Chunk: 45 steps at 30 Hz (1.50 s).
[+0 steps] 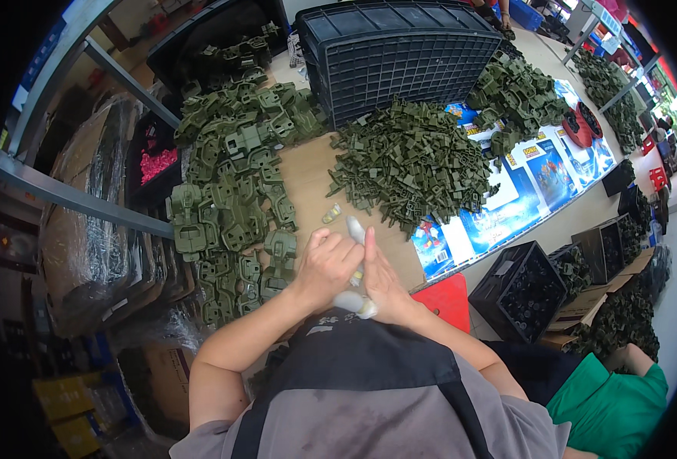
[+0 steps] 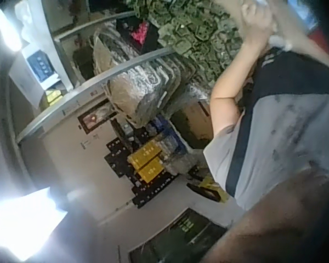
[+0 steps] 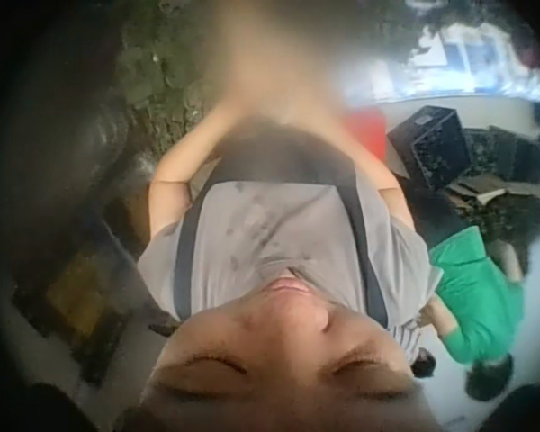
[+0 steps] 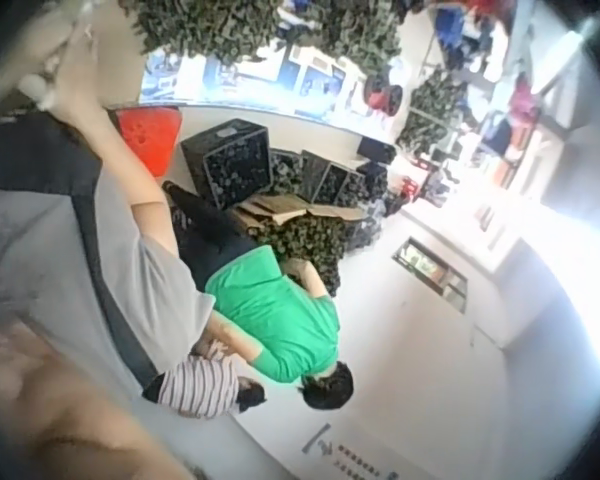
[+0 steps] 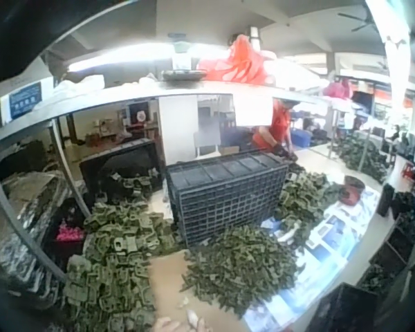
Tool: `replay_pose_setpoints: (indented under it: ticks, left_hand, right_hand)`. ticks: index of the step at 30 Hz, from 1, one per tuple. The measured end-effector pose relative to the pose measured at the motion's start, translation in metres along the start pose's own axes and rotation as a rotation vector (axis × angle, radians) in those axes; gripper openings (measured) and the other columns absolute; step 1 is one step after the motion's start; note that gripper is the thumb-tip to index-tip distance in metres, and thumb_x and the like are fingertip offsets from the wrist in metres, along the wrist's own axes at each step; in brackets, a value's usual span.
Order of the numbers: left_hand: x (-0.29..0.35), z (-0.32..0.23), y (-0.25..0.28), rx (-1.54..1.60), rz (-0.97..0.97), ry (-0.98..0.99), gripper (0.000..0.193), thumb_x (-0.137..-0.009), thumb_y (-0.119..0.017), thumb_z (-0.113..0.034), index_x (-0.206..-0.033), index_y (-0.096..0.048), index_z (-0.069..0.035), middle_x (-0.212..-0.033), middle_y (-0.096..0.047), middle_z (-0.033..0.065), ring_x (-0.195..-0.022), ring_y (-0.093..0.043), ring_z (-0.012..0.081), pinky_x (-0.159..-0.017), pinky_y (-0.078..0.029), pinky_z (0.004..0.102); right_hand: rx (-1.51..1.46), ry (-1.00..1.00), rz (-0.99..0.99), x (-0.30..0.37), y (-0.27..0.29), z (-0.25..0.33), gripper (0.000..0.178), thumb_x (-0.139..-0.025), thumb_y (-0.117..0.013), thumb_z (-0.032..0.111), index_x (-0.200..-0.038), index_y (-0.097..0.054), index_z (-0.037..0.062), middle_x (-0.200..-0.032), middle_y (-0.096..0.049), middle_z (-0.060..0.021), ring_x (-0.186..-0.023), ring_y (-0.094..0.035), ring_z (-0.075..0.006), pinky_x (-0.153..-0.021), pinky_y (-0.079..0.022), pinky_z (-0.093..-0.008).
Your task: The person puts protective finger cots onto their fingers and assembles plastic toy components together by hand.
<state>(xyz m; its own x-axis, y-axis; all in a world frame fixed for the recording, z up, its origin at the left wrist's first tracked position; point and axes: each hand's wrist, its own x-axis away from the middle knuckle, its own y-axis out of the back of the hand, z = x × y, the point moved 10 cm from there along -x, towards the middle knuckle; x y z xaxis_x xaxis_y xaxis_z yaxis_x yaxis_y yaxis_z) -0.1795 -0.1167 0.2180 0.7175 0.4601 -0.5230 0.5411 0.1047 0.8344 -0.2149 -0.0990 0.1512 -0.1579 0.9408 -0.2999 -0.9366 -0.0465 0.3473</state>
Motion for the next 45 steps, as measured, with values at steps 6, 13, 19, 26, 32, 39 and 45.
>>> replay_pose_setpoints:
  ticks: [6,13,19,26,32,39,45]
  left_hand:
    - [0.013,0.008,-0.003,0.062,-0.038,0.076,0.015,-0.066,-0.056,-0.012,-0.079,-0.051,-0.006,-0.074,-0.049,0.0064,-0.071,-0.049,0.0208,-0.072,-0.035,0.0335]
    - [0.046,0.033,-0.102,1.933,-0.141,1.0,0.045,-0.085,-0.051,-0.021,-0.123,-0.036,-0.002,-0.127,-0.037,0.0075,-0.116,-0.036,0.0181,-0.098,-0.027,0.0311]
    - [0.039,0.026,-0.1,2.05,0.0,0.698,0.052,-0.085,-0.041,-0.041,-0.124,-0.037,-0.007,-0.137,-0.023,0.0069,-0.126,-0.02,0.0196,-0.102,-0.017,0.038]
    - [0.022,0.025,-0.095,1.84,-0.003,0.691,0.053,-0.084,-0.041,-0.044,-0.124,-0.036,-0.01,-0.136,-0.025,0.0072,-0.128,-0.014,0.0197,-0.103,-0.011,0.0421]
    - [0.035,0.021,-0.098,1.77,0.015,0.913,0.06,-0.082,-0.044,-0.048,-0.127,-0.034,-0.009,-0.132,-0.032,0.0053,-0.125,-0.022,0.0199,-0.101,-0.018,0.0388]
    - [0.036,0.022,-0.104,1.769,-0.074,0.995,0.06,-0.081,-0.048,-0.044,-0.126,-0.033,-0.007,-0.129,-0.035,0.0048,-0.122,-0.027,0.0195,-0.1,-0.02,0.0351]
    - [0.051,0.054,-0.073,1.039,-0.286,0.825,0.031,-0.082,-0.049,-0.019,-0.108,-0.048,-0.002,-0.118,-0.044,0.0115,-0.111,-0.04,0.0223,-0.097,-0.024,0.0349]
  right_hand:
    - [-0.329,0.1,-0.04,-0.008,0.013,0.023,0.09,-0.077,-0.052,0.04,-0.133,0.008,0.0028,-0.136,-0.013,-0.0237,-0.128,-0.013,-0.0302,-0.101,-0.015,-0.0426]
    - [0.199,0.237,-0.188,-0.006,0.016,0.027,0.079,-0.078,-0.043,0.053,-0.136,-0.007,0.0134,-0.138,-0.008,-0.0218,-0.126,0.001,-0.0437,-0.099,-0.004,-0.0543]
    - [0.028,0.085,-0.086,-0.005,0.006,0.012,0.078,-0.078,-0.042,0.056,-0.136,-0.01,0.0161,-0.139,-0.004,-0.0215,-0.126,0.005,-0.0444,-0.097,0.0,-0.0578]
    - [0.001,0.114,0.013,-0.003,0.002,0.023,0.076,-0.079,-0.035,0.058,-0.136,-0.008,0.0158,-0.139,0.0,-0.0213,-0.127,0.009,-0.0402,-0.098,0.001,-0.0552]
    - [0.469,0.261,-0.067,-0.003,0.004,0.034,0.067,-0.082,-0.04,0.049,-0.136,-0.015,0.0165,-0.136,-0.014,-0.022,-0.125,0.006,-0.0444,-0.096,0.001,-0.0592]
    - [-0.605,-0.192,-0.083,-0.013,-0.003,-0.016,0.076,-0.083,-0.036,0.051,-0.136,0.004,0.0141,-0.141,-0.001,-0.0113,-0.13,-0.001,-0.0263,-0.102,-0.002,-0.0417]
    - [-0.956,-0.059,-0.23,-0.019,0.033,-0.003,0.072,-0.087,-0.03,0.047,-0.135,0.01,0.011,-0.141,0.002,-0.0089,-0.13,-0.002,-0.019,-0.103,-0.007,-0.0322]
